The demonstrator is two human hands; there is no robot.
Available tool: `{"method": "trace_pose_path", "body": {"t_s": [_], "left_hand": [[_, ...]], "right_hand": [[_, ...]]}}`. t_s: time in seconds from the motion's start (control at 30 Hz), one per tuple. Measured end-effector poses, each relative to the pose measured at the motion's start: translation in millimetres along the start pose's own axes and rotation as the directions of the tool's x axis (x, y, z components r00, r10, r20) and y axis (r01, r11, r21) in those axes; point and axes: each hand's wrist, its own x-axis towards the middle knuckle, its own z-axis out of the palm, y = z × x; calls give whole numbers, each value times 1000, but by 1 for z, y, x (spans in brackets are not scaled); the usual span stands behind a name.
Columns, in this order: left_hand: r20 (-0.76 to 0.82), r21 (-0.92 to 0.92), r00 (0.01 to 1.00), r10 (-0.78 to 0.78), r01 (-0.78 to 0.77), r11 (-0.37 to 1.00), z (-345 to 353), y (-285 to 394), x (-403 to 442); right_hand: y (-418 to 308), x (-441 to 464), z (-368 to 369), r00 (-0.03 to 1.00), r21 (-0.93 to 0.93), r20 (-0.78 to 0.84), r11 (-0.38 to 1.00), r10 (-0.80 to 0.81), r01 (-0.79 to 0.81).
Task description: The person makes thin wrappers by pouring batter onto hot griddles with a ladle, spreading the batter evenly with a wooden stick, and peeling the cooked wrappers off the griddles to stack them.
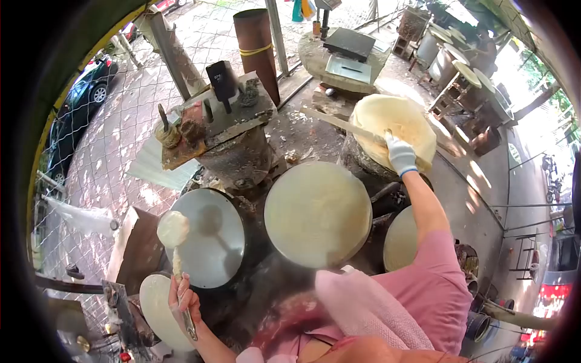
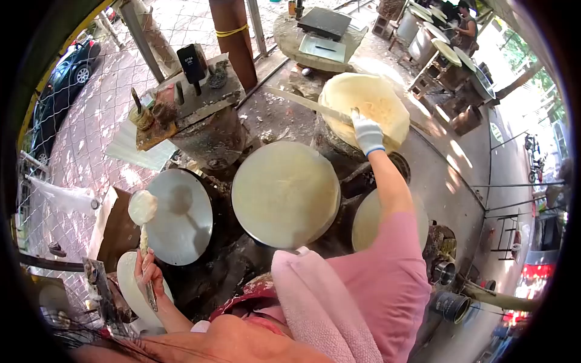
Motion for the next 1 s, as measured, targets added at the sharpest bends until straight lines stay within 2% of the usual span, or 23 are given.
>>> {"method": "trace_pose_path", "body": {"t_s": [0.07,0.1,0.17,0.2,0.23,0.27,0.3,0.33,0.37,0.43,0.5,0.53,0.57,0.63,0.7,0.73,0.83,0.87,0.93,0.97,1.0], "left_hand": [[5,42,1000,15,-15,999,13,22,-14],[107,-43,994,-28,33,999,9,-36,27],[194,-39,981,2,6,999,-1,-22,27],[-10,163,997,83,-80,983,16,-28,25],[-187,359,961,204,-126,925,34,-31,32],[148,142,989,3,-24,990,4,-16,53],[86,361,996,27,-57,931,23,-23,56],[55,530,996,71,-89,843,25,-29,67],[102,664,993,54,-109,740,9,-30,87],[62,767,998,31,-67,638,-18,-43,132],[-56,871,990,131,-16,490,-28,-61,159],[7,929,983,184,-75,362,-52,-69,175],[83,966,971,226,-134,222,-80,-74,196],[265,964,915,305,-240,-115,-107,-66,215],[469,835,815,342,-283,-471,-130,-39,221],[436,818,844,312,-227,-529,-132,-25,220],[401,814,824,400,-120,-569,-137,18,205],[446,828,764,466,-154,-540,-137,32,196],[503,849,623,599,-226,-478,-135,58,175],[520,852,565,640,-296,-431,-141,69,172],[527,848,506,683,-363,-385,-148,78,169]], "right_hand": [[-30,-23,7,998,96,55,995,13,-19],[33,4,22,998,46,-58,999,-7,9],[16,-7,28,982,214,-190,976,10,31],[9,-8,19,989,250,-133,968,64,-29],[-5,-5,-18,988,318,-121,947,94,-51],[-17,-9,-31,987,388,-99,918,129,-81],[-26,-19,-41,989,424,-70,901,133,-91],[-43,-30,-56,983,449,73,874,171,-185],[-70,-43,-65,984,578,97,797,150,-178],[-124,-77,-84,982,771,145,608,122,-190],[-197,-120,-46,972,922,237,316,-3,-224],[-244,-140,-76,944,935,329,138,4,-327],[-276,-141,-143,818,822,562,195,-120,-536],[-345,-162,-170,847,811,509,415,-153,-412],[-414,-190,-176,837,716,502,649,-219,-260],[-431,-200,-170,857,712,471,664,-209,-230],[-456,-215,-164,844,672,503,699,-188,-245],[-465,-218,-167,839,646,525,709,-144,-282],[-491,-225,-169,745,770,632,282,-214,-573],[-505,-228,-172,701,735,660,39,-270,-677],[-508,-212,-211,473,520,814,60,-337,-852]]}}
